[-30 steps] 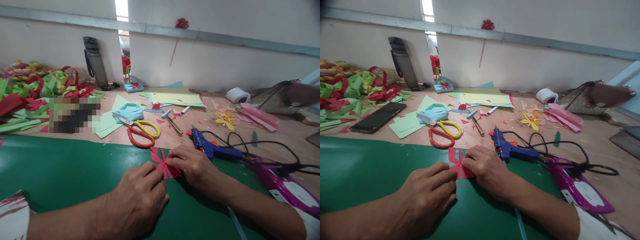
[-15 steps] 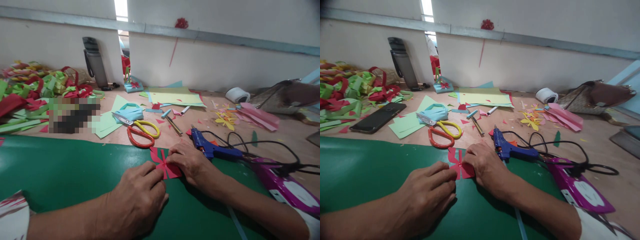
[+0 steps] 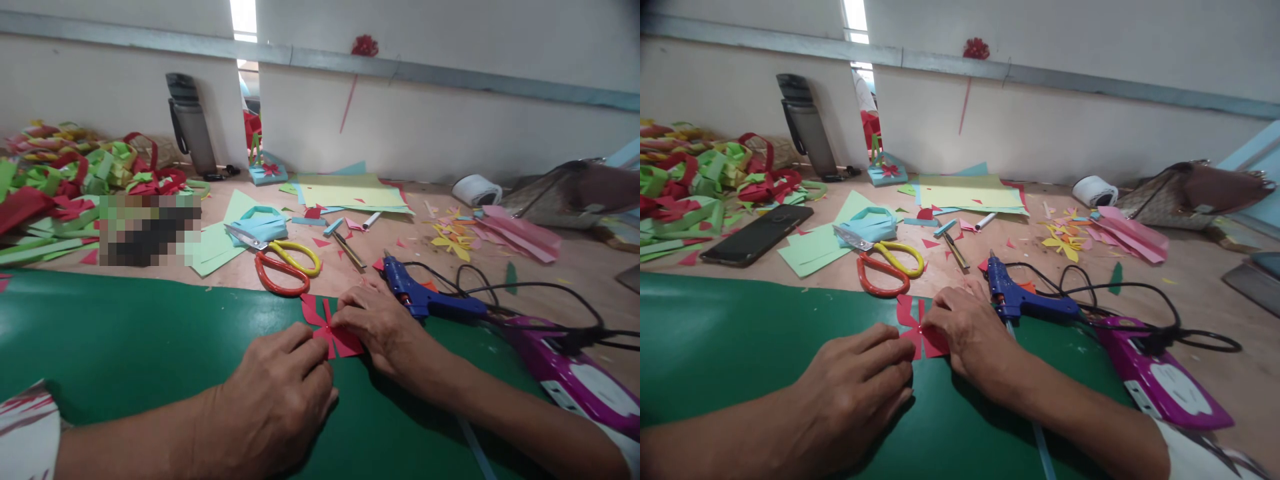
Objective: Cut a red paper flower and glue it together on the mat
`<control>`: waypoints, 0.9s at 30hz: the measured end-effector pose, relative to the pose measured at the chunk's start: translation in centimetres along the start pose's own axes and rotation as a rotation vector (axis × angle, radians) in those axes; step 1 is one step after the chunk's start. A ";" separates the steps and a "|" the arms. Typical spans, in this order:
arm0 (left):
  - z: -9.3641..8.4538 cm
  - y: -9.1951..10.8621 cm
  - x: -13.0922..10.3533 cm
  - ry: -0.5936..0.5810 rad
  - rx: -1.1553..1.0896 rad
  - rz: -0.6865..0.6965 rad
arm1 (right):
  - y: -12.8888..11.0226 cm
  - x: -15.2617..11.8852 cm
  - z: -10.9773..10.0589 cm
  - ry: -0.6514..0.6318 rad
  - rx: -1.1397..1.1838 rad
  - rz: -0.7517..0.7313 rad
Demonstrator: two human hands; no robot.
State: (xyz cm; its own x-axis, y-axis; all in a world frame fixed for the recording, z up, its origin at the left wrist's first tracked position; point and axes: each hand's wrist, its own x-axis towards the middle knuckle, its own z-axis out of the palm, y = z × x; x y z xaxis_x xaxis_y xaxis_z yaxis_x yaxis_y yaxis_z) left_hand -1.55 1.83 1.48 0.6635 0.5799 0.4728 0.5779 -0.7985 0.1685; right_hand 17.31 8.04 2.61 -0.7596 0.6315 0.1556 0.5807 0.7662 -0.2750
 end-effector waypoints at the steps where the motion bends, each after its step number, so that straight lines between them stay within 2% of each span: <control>1: 0.0 0.0 0.0 0.003 0.000 -0.001 | -0.1 0.0 -0.1 -0.005 0.004 0.005; 8: -0.1 0.1 0.1 0.002 0.017 -0.012 | -0.3 0.1 -0.4 0.012 0.070 0.034; 15: 0.0 0.1 0.0 0.000 0.010 -0.008 | 0.1 0.0 0.3 -0.009 0.008 0.019; 18: -0.1 0.1 0.0 -0.008 0.006 -0.010 | -0.1 0.0 0.1 0.009 0.032 0.012; 23: -0.1 0.1 0.0 -0.002 0.009 -0.002 | -0.9 0.0 -0.8 0.088 0.170 0.126; 27: 0.0 0.0 0.0 0.006 0.009 0.001 | -0.6 -0.1 -0.6 0.108 0.134 0.096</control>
State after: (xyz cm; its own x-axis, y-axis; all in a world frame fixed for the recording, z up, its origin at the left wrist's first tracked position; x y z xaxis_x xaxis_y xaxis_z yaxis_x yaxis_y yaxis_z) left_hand -1.53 1.82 1.50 0.6611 0.5780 0.4784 0.5814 -0.7976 0.1603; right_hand 17.20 7.54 3.33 -0.6625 0.7156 0.2212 0.5993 0.6836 -0.4165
